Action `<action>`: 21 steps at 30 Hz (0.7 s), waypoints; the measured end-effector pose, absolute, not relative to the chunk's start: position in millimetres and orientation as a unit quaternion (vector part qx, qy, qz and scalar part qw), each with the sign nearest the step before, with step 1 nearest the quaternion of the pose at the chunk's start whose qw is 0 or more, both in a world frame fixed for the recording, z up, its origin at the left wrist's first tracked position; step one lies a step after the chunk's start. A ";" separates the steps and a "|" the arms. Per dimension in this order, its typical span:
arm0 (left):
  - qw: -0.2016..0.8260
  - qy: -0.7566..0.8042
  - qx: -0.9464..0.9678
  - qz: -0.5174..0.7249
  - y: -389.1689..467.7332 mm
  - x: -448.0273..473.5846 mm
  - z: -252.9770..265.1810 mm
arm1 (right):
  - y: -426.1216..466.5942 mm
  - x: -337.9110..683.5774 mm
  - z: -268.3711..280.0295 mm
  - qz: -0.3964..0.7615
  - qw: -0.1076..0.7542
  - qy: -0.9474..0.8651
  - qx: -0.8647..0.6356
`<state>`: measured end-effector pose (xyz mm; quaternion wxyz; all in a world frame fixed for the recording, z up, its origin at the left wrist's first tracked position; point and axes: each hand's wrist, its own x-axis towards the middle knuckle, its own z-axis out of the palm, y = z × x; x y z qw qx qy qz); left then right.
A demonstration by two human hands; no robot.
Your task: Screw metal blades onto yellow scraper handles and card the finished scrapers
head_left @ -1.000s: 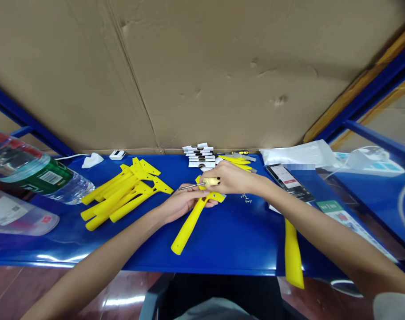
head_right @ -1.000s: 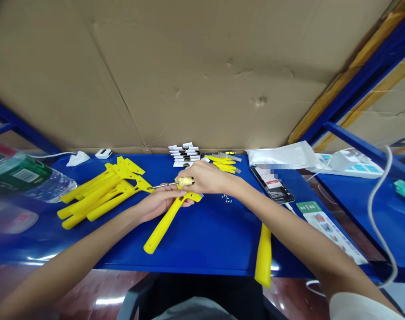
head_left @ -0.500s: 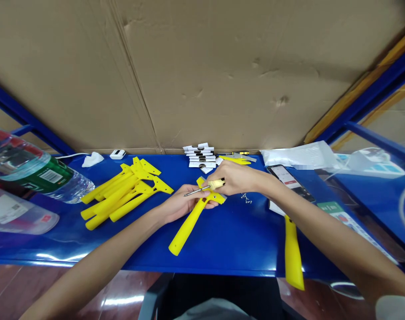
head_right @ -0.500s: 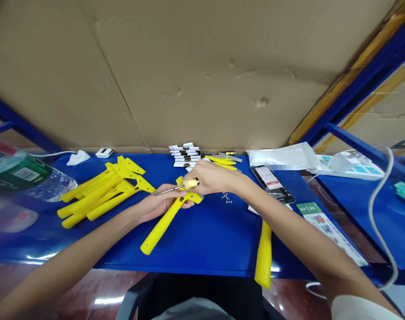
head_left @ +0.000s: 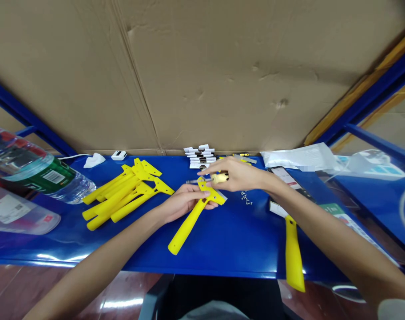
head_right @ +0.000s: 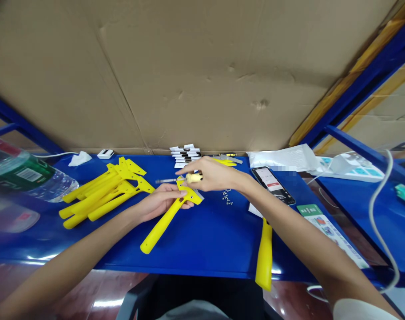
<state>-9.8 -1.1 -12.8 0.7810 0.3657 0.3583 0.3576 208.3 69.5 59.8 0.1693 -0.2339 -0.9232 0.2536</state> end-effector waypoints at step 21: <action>0.172 0.410 0.733 0.516 -12.3 -9.9 -19.2 | 85.1 206.0 49.6 0.500 0.207 -0.731 -0.415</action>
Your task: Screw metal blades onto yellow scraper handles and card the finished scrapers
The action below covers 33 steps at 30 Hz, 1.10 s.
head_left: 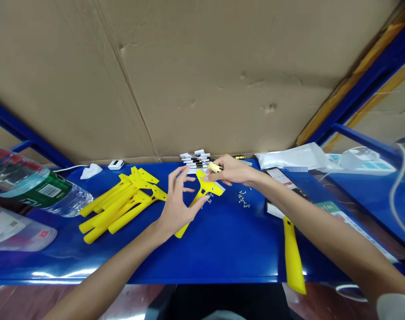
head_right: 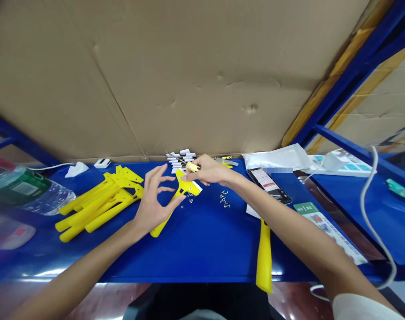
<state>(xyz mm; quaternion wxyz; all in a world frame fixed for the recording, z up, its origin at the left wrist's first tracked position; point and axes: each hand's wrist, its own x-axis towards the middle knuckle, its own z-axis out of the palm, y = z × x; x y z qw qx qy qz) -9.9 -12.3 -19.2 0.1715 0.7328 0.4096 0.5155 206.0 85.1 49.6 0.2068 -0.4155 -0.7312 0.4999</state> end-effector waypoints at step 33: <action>0.704 0.280 0.380 0.530 -5.3 -34.8 28.0 | 95.4 285.8 117.9 0.284 0.130 -0.838 -0.448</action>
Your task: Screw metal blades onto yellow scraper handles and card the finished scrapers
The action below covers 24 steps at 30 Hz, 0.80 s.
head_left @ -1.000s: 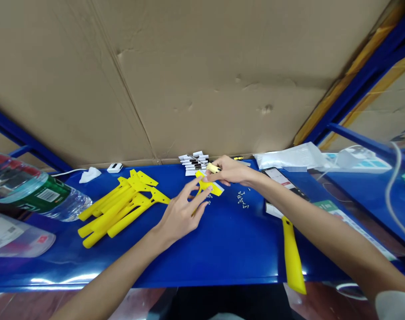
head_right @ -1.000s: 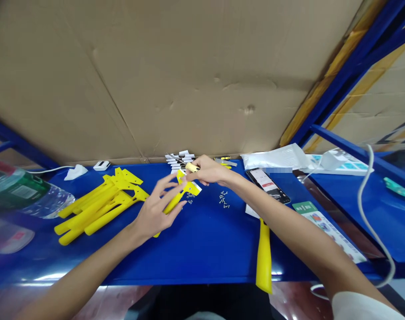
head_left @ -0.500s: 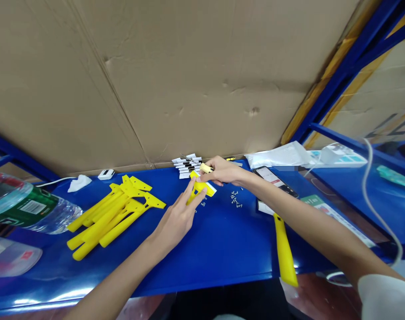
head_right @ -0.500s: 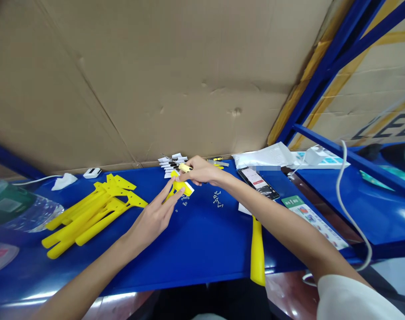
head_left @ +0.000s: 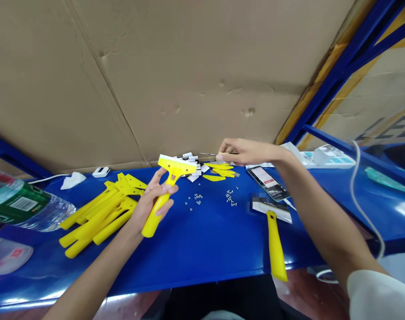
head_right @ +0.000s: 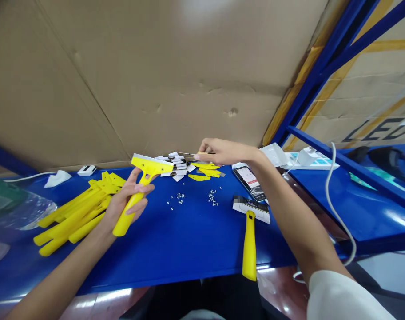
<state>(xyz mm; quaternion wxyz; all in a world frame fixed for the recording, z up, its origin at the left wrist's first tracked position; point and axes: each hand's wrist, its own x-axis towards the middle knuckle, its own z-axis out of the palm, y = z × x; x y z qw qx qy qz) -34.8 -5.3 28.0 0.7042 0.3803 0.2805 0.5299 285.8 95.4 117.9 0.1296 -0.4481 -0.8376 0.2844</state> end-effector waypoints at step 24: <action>0.772 0.242 0.344 0.476 8.6 -42.4 4.8 | 150.3 303.7 40.2 0.369 -0.256 -0.779 -0.437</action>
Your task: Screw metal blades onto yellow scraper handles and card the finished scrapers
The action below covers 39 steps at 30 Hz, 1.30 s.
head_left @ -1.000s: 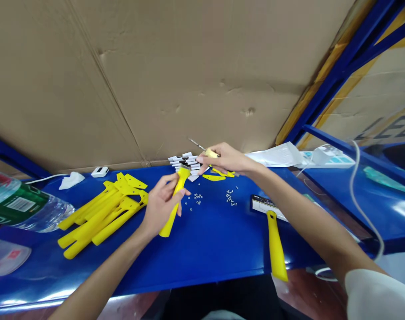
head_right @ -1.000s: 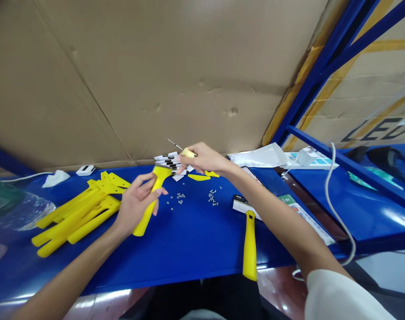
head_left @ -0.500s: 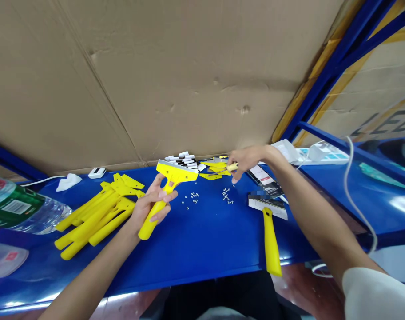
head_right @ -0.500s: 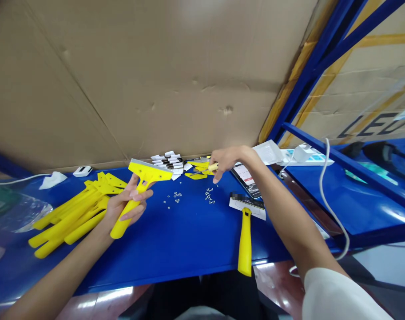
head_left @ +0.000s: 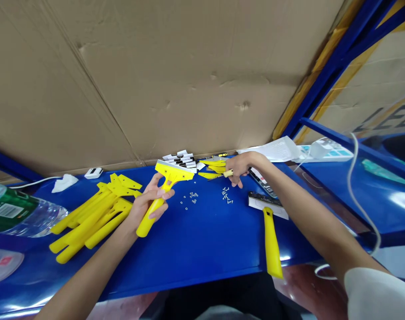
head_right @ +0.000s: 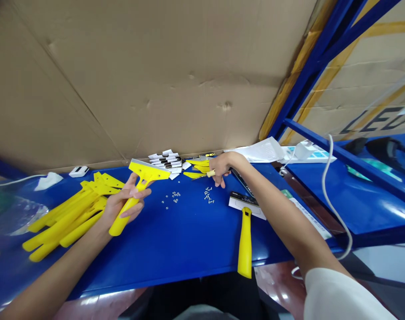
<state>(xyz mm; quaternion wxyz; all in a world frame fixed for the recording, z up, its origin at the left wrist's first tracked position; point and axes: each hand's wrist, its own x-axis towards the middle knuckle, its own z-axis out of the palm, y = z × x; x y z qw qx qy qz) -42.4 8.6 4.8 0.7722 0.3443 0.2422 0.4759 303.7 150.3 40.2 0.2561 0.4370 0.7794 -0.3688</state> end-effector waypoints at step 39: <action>0.761 0.287 0.282 0.508 2.0 -22.9 1.9 | 77.9 227.8 76.1 -0.204 -0.237 0.918 0.245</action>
